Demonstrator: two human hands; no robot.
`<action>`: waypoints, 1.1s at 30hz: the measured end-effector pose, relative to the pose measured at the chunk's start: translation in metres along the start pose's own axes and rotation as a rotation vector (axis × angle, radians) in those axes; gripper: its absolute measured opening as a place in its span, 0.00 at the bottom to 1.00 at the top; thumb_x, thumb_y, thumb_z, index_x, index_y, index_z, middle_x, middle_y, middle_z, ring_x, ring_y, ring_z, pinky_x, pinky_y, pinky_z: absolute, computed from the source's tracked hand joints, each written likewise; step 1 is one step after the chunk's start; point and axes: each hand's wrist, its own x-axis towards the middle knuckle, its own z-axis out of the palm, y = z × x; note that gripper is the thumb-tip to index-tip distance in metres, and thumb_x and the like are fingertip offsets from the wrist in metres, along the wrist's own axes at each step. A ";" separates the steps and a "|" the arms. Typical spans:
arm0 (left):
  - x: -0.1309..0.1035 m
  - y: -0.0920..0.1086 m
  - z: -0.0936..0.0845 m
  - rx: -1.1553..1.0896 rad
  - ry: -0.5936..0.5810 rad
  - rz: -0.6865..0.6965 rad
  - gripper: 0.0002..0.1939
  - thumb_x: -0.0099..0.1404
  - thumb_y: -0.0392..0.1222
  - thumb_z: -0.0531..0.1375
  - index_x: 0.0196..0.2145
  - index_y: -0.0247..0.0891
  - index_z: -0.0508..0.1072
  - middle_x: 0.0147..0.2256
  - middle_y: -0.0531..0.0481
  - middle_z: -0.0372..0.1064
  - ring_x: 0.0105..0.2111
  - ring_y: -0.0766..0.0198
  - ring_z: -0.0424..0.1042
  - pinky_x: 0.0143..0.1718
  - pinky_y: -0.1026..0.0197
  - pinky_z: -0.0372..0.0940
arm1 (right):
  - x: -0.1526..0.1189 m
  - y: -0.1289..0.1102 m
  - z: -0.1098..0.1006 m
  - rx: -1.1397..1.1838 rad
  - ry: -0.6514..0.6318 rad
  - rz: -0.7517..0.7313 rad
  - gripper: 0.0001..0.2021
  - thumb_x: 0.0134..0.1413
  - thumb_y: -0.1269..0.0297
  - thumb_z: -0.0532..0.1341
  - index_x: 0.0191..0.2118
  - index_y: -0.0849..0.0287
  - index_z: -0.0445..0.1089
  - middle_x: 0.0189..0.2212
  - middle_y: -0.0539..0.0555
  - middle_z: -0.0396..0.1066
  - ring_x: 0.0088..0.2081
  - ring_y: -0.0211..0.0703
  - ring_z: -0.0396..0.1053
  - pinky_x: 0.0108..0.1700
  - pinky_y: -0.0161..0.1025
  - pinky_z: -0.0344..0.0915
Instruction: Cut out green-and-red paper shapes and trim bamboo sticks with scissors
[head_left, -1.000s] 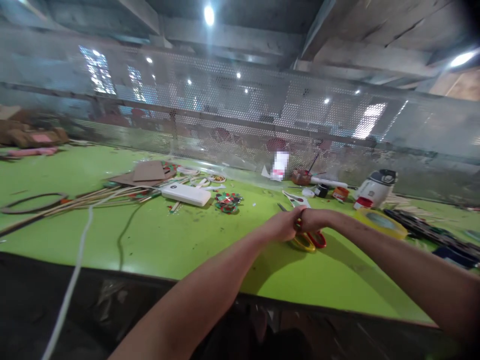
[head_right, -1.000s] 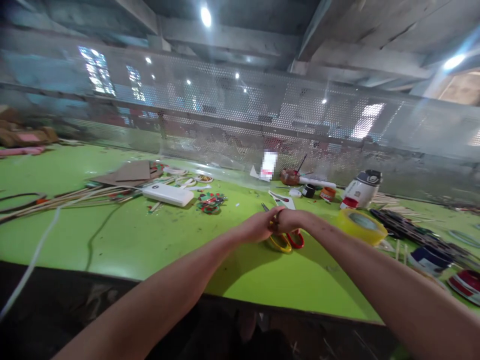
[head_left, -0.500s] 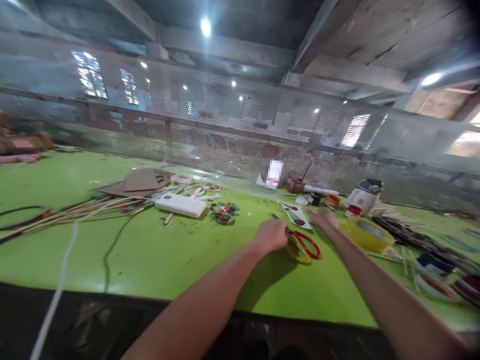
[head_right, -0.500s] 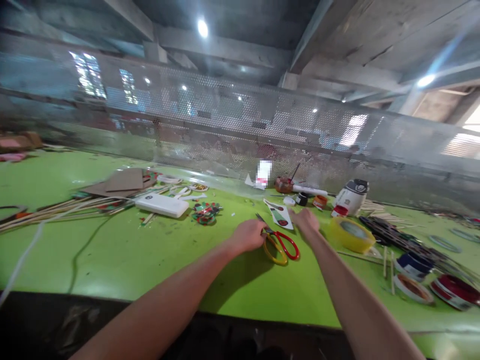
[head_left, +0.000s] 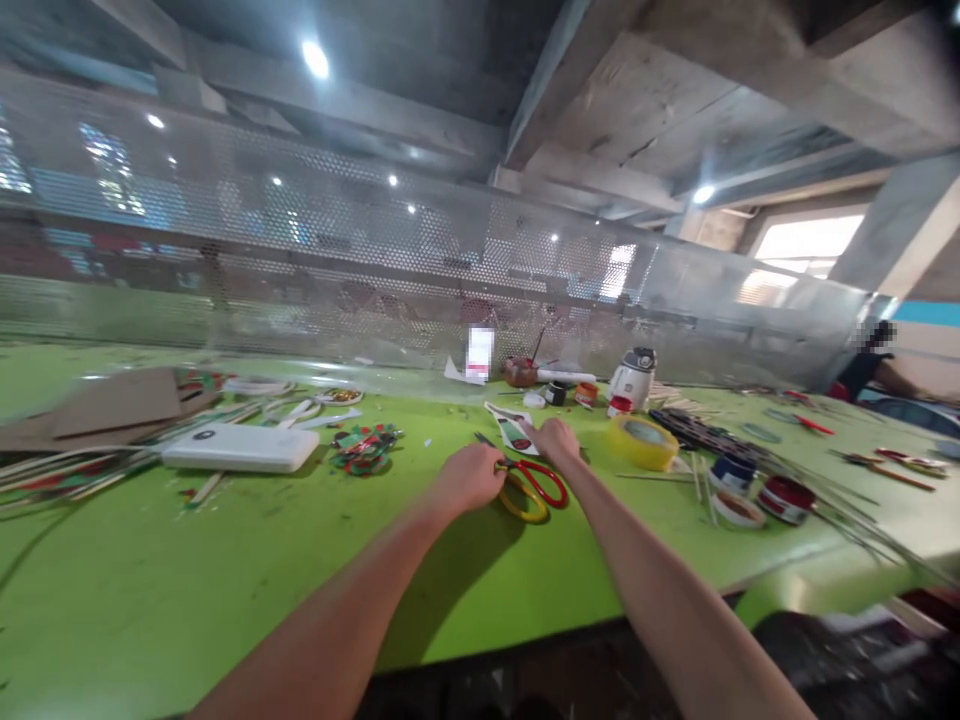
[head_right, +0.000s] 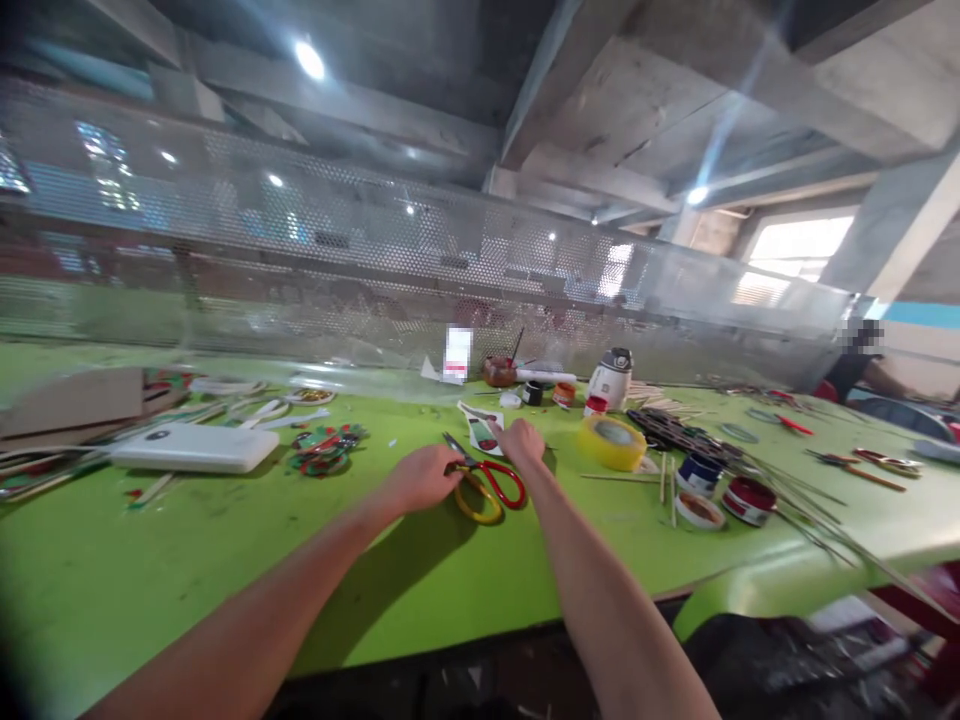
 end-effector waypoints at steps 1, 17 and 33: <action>0.001 -0.001 -0.001 -0.031 0.002 -0.014 0.11 0.58 0.40 0.55 0.33 0.40 0.77 0.32 0.43 0.74 0.33 0.55 0.72 0.35 0.60 0.62 | 0.000 -0.001 0.001 0.016 -0.037 0.067 0.14 0.60 0.60 0.57 0.49 0.61 0.65 0.46 0.56 0.67 0.42 0.43 0.69 0.42 0.46 0.68; 0.014 -0.030 -0.011 -1.386 0.309 -0.529 0.13 0.57 0.46 0.61 0.34 0.32 0.70 0.29 0.43 0.73 0.27 0.61 0.73 0.29 0.61 0.68 | 0.008 -0.028 -0.017 0.708 0.169 0.113 0.10 0.52 0.61 0.59 0.33 0.65 0.69 0.28 0.52 0.72 0.30 0.40 0.69 0.30 0.34 0.64; 0.021 -0.038 -0.014 -1.540 0.641 -0.549 0.05 0.55 0.25 0.59 0.31 0.28 0.72 0.24 0.48 0.72 0.18 0.70 0.69 0.23 0.67 0.66 | -0.022 -0.065 -0.007 1.068 -0.140 -0.194 0.14 0.42 0.53 0.61 0.25 0.60 0.68 0.16 0.48 0.66 0.17 0.34 0.60 0.20 0.32 0.57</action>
